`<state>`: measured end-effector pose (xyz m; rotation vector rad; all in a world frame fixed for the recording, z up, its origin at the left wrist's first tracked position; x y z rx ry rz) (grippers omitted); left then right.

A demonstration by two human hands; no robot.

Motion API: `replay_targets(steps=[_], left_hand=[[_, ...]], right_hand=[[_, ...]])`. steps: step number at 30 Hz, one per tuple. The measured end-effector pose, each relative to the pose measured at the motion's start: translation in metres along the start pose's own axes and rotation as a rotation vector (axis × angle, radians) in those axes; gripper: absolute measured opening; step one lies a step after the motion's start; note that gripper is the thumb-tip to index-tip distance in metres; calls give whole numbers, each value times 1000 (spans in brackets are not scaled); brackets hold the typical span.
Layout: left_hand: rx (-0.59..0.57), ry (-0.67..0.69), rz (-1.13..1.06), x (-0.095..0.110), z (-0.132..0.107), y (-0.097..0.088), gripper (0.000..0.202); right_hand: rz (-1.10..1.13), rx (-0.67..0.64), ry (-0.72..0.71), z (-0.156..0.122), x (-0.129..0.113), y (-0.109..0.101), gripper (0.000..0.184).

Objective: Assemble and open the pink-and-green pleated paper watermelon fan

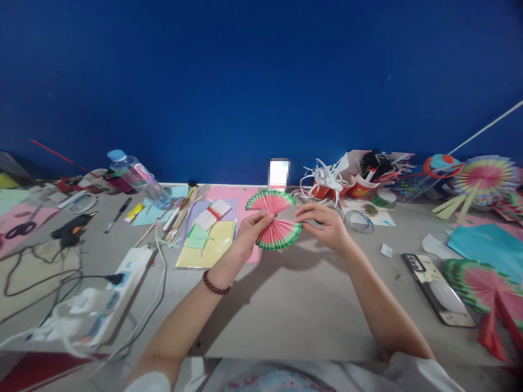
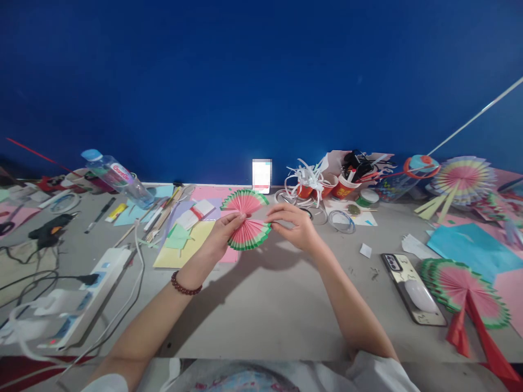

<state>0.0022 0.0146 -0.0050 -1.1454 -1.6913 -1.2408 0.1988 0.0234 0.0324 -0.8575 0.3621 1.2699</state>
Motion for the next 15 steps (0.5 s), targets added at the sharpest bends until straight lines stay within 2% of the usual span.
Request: replay_targets(steps=[6, 13, 15], left_hand=[[-30, -13, -37, 3, -4, 2, 28], [-45, 52, 94, 3, -5, 3, 30], [-51, 85, 123, 2, -3, 3, 29]], right_hand=[[35, 56, 26, -2, 5, -2, 17], [171, 219, 274, -4, 19, 2, 4], [228, 236, 360, -4, 20, 4, 7]])
Point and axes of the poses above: each hand's wrist, its own z-axis towards the middle knuckle, its own y-axis out of the palm, x = y × z, the point moved 3 cm from there along z, towards the middle knuckle, and after that the axes turned 10 degrees about x, right-handed, at the moved point
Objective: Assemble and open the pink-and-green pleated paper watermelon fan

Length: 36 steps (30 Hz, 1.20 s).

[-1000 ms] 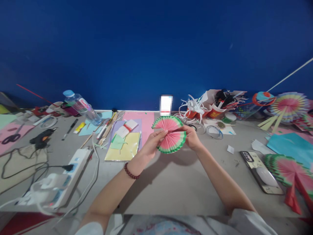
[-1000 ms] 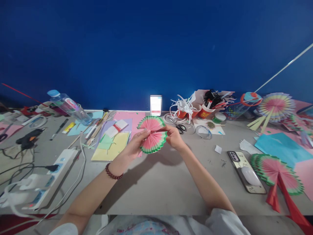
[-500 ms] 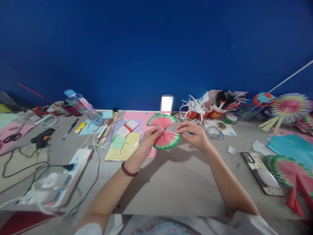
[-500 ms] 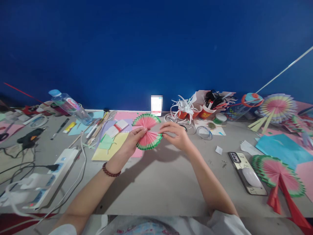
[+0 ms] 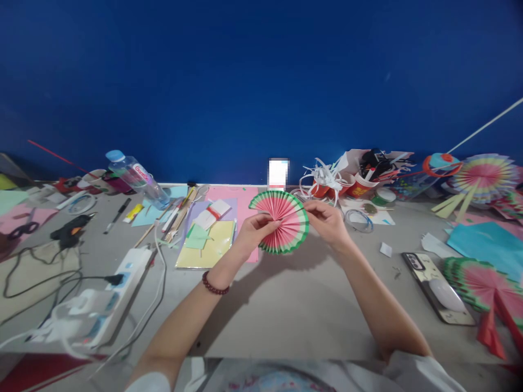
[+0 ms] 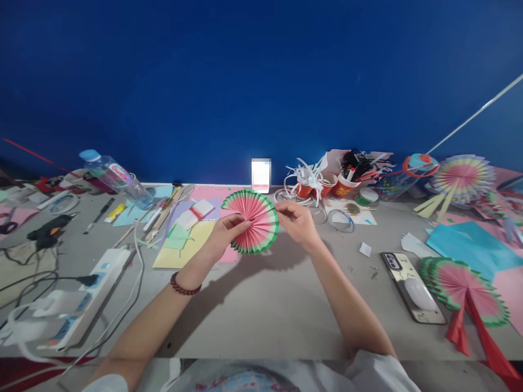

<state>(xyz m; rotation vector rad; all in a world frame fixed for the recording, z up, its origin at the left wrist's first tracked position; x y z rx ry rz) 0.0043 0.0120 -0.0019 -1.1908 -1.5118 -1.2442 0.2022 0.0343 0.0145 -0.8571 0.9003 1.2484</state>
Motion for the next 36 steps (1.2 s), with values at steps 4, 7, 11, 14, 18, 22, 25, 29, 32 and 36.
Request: replay_targets(steps=[4, 7, 11, 14, 18, 22, 25, 29, 32, 36], left_hand=[[-14, 34, 18, -2, 2, -1, 29], [-1, -11, -7, -3, 2, -2, 29], [-21, -93, -92, -3, 1, -1, 29], [-30, -106, -110, -3, 0, 0, 29], [-6, -100, -110, -3, 0, 0, 30], [-11, -86, -105, -4, 1, -1, 27], [-24, -81, -86, -5, 2, -1, 26], [-18, -81, -84, -5, 2, -2, 27], [-25, -74, -76, -4, 1, -2, 27], [-38, -82, -62, -2, -1, -1, 27]], right_hand=[[51, 31, 192, -1, 5, 1, 17], [108, 51, 270, -2, 6, 2, 21], [216, 52, 297, -4, 2, 4, 25], [255, 51, 324, -5, 1, 6, 28], [271, 39, 377, -7, 0, 7, 29], [300, 51, 426, -7, -2, 8, 36], [291, 67, 432, -7, -3, 9, 33], [268, 94, 416, -7, -3, 10, 26], [293, 87, 423, -7, -4, 10, 25], [319, 74, 412, -7, -5, 10, 24]])
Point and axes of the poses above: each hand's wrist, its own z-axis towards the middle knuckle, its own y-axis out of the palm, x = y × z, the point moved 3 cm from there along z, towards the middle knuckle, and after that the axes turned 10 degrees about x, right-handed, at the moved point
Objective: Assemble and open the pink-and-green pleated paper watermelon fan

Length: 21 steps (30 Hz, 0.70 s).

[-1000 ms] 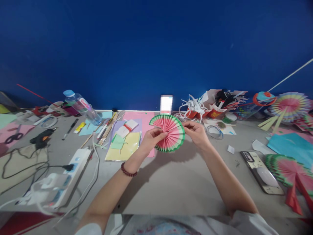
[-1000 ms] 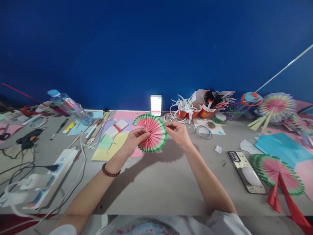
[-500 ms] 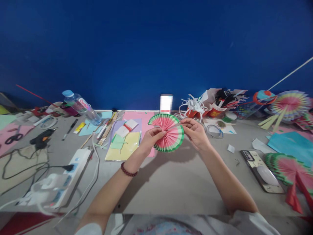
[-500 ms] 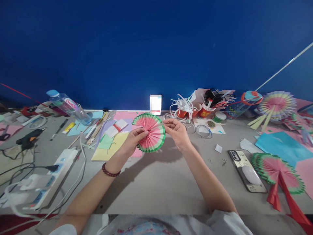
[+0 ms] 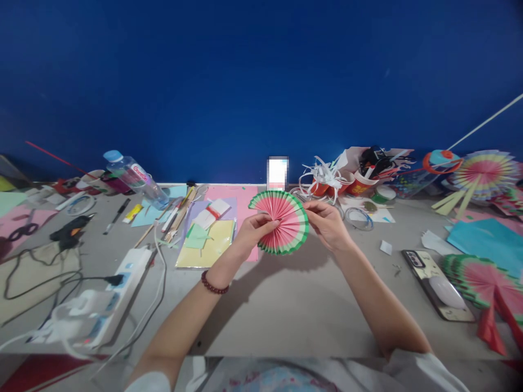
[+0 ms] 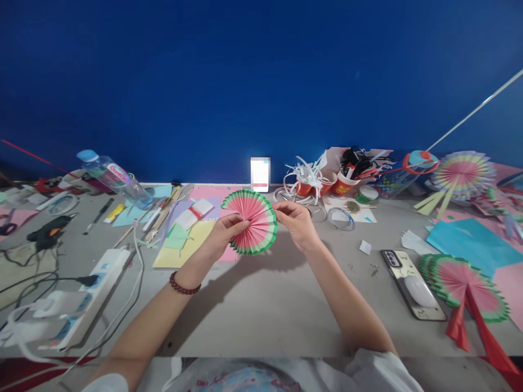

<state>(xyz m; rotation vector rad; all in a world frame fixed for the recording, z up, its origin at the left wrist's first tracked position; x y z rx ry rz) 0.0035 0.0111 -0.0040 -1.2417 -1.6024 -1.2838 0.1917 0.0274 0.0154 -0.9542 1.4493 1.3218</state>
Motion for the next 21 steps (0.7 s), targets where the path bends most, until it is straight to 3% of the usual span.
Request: replay_targets(steps=[7, 12, 16, 21], left_hand=[[10, 1, -133, -3, 2, 1, 26], [113, -48, -293, -8, 2, 2, 26], [153, -47, -314, -11, 1, 4, 25], [173, -35, -296, -14, 2, 3, 25]], right_hand=[[-2, 5, -82, 1, 4, 1, 27], [-11, -19, -151, 1, 11, 3, 22], [-47, 30, -216, 1, 13, 4, 20], [-20, 43, -198, 1, 19, 5, 17]])
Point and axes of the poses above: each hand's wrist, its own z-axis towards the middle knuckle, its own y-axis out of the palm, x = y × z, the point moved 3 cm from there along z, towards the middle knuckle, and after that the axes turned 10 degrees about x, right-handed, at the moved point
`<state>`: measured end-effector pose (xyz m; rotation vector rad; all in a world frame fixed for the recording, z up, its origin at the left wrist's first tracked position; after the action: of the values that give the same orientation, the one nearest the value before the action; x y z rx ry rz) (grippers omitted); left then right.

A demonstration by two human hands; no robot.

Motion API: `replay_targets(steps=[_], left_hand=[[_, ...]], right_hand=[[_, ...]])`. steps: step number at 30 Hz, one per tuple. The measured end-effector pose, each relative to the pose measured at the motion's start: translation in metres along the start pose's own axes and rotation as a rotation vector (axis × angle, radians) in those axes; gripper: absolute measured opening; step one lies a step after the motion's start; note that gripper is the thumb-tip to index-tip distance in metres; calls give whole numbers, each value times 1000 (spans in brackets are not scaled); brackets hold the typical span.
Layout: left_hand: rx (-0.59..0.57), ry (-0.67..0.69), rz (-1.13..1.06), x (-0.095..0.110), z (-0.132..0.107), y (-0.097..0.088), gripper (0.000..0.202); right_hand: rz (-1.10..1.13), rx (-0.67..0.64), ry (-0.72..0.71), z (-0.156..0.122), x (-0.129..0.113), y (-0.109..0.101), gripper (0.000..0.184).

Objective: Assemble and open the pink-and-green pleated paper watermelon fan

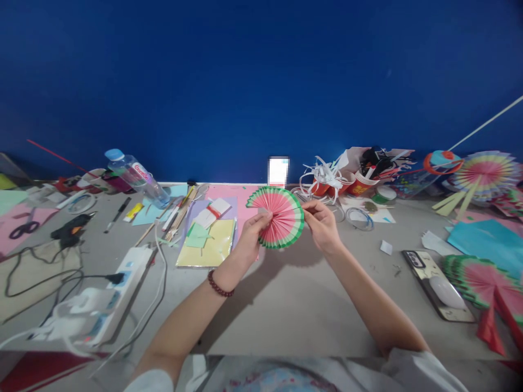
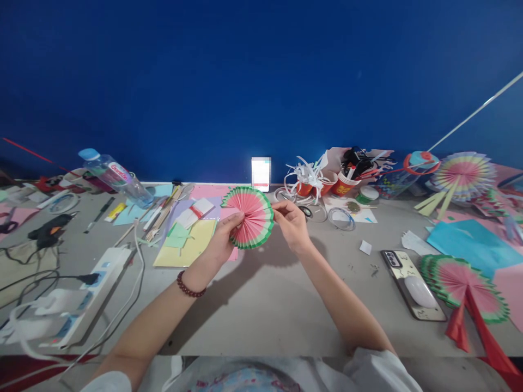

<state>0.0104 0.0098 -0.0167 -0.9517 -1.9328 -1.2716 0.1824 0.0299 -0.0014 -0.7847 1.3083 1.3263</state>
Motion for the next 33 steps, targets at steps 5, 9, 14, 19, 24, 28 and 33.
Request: replay_targets(steps=[5, 9, 14, 19, 24, 28, 33], left_hand=[[-57, -24, -8, -3, 1, -2, 28], [-72, -66, -36, -4, -1, -1, 32], [-9, -84, -50, -5, -5, 1, 29], [-19, 24, -32, -5, -4, 1, 23], [-57, 76, 21, -5, -3, 1, 26], [-74, 171, 97, -3, -2, 0, 27], [-56, 190, 158, -3, 0, -1, 30]], right_hand=[[-5, 0, 2, 0, 3, -4, 15], [1, -4, -21, -2, 0, -5, 16], [47, -3, -22, -4, -3, -2, 15], [68, -1, 25, -3, -4, -2, 16], [60, -8, 35, 1, -7, -3, 22], [80, -9, 48, 3, -8, -3, 26], [76, -11, 59, 4, -5, -4, 29]])
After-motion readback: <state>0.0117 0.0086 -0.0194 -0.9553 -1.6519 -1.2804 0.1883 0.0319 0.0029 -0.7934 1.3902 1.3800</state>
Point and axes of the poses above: each hand's wrist, its own z-axis towards the middle knuckle, its own y-axis out of the palm, x = y × z, the point moved 3 cm from there along z, towards the middle knuckle, and after that the axes turned 10 degrees about x, right-handed, at the moved point
